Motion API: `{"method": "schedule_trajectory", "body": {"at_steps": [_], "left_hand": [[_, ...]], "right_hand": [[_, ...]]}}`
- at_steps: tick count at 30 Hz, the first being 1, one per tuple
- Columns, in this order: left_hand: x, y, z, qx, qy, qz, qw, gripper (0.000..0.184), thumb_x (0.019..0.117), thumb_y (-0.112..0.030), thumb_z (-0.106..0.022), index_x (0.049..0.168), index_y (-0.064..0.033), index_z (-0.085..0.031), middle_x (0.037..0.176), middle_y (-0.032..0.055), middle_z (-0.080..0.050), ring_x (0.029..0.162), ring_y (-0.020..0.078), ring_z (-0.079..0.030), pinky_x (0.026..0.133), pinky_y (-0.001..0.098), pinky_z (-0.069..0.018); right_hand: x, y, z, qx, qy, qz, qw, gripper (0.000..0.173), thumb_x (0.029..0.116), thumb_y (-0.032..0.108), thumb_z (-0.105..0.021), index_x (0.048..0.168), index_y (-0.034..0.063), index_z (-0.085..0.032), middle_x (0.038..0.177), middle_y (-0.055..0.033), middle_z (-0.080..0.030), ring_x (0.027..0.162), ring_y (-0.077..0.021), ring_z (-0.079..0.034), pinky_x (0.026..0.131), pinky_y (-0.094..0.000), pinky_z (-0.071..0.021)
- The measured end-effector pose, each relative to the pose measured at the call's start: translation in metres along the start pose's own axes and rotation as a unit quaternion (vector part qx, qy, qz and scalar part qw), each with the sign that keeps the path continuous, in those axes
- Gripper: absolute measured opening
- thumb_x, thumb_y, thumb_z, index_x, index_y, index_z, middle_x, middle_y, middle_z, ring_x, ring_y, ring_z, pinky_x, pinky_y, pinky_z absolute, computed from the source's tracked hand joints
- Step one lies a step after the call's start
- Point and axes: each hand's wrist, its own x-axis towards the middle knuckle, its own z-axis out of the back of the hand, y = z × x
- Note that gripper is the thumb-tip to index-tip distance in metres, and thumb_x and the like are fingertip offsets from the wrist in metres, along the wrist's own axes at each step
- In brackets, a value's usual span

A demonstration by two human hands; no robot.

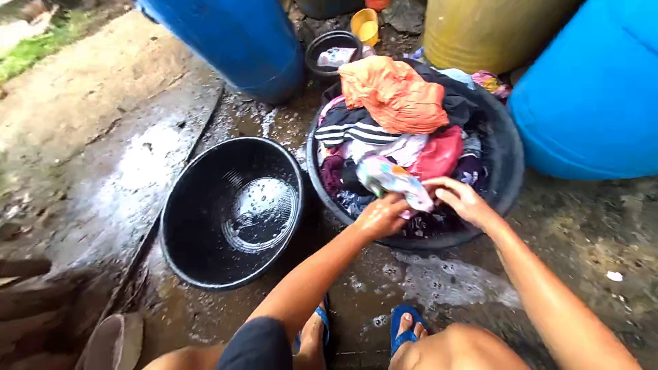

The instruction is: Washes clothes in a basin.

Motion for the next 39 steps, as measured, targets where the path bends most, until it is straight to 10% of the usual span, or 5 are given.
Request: {"method": "schedule_trajectory", "body": {"at_steps": [11,25,28,33,39], "left_hand": [[0.040,-0.024,0.001,0.004,0.392,0.268,0.880,0.050,0.1058,-0.036,-0.054,0.131,0.0065,-0.062,0.139,0.0317,-0.057,0.136,0.0488,-0.049,0.109,0.0710,-0.0341],[0.022,-0.008,0.021,-0.183,0.153,0.512,0.825,0.039,0.1065,-0.017,-0.050,0.136,0.0086,-0.057,0.149,0.0268,-0.051,0.140,0.0393,-0.049,0.113,0.0586,-0.0395],[0.002,-0.002,0.063,-0.401,-0.028,0.490,0.774,0.037,0.1099,-0.023,-0.042,0.119,0.0059,-0.062,0.106,0.0163,-0.065,0.090,0.0218,-0.063,0.084,0.0398,-0.0525],[-0.078,0.037,0.139,-0.385,-0.434,0.390,0.715,0.041,0.1121,-0.021,-0.035,0.124,0.0062,-0.064,0.114,0.0187,-0.070,0.102,0.0228,-0.069,0.091,0.0412,-0.0554],[-0.132,0.081,0.083,-0.077,-0.045,0.604,0.792,0.078,0.1045,-0.037,-0.056,0.165,-0.0100,-0.015,0.157,0.0310,-0.039,0.142,0.0502,-0.042,0.113,0.0694,-0.0335]], "right_hand": [[0.043,0.042,-0.098,0.169,0.053,-0.169,0.970,0.034,0.1095,0.009,-0.039,0.116,-0.0101,-0.067,0.107,-0.0148,-0.072,0.096,-0.0123,-0.069,0.090,-0.0275,-0.0553],[0.064,0.024,-0.129,-0.128,0.017,-0.421,0.898,0.046,0.1090,0.027,-0.049,0.133,-0.0112,-0.057,0.135,-0.0316,-0.058,0.128,-0.0404,-0.055,0.107,-0.0560,-0.0408],[0.075,0.074,-0.141,0.104,-0.025,-0.391,0.914,0.032,0.1119,0.025,-0.038,0.111,0.0014,-0.059,0.083,-0.0092,-0.060,0.069,-0.0167,-0.059,0.064,-0.0342,-0.0525],[0.123,0.164,-0.182,0.349,0.138,-0.266,0.888,0.051,0.1135,0.034,-0.018,0.146,0.0048,-0.044,0.137,-0.0141,-0.060,0.118,-0.0233,-0.062,0.096,-0.0409,-0.0522],[0.117,0.116,-0.195,0.188,0.101,-0.322,0.922,0.039,0.1130,0.021,-0.031,0.123,-0.0032,-0.061,0.099,-0.0100,-0.067,0.080,-0.0160,-0.064,0.072,-0.0315,-0.0528]]}}
